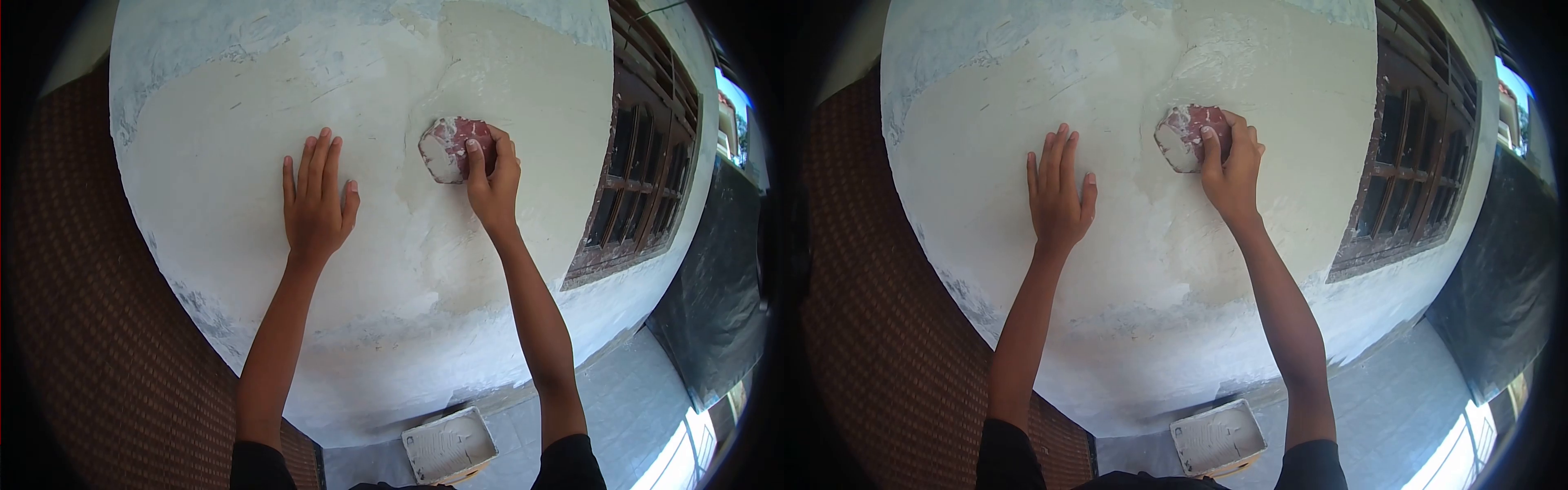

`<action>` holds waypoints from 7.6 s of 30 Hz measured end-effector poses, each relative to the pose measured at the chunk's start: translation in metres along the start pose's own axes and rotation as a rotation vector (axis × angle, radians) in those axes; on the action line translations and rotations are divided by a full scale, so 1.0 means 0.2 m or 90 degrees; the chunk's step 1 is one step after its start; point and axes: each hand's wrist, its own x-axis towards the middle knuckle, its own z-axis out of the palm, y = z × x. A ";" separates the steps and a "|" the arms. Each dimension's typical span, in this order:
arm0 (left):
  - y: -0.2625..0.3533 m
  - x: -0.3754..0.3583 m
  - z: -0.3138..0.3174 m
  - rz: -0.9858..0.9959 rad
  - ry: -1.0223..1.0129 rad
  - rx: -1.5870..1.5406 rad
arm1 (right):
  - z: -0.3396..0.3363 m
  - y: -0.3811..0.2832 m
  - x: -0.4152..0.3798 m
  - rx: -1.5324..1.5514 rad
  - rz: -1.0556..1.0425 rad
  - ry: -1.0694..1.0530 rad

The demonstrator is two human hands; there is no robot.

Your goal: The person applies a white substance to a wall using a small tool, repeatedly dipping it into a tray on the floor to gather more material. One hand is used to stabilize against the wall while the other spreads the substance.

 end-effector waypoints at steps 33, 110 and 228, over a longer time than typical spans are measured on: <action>0.00 0.00 0.00 0.002 0.003 0.013 | -0.02 0.05 0.02 0.400 0.286 0.305; 0.00 0.00 0.01 0.000 0.006 0.009 | 0.05 0.05 -0.07 0.218 0.255 0.104; 0.22 -0.28 0.07 -0.120 -0.065 0.054 | -0.20 0.37 0.01 0.433 0.450 0.481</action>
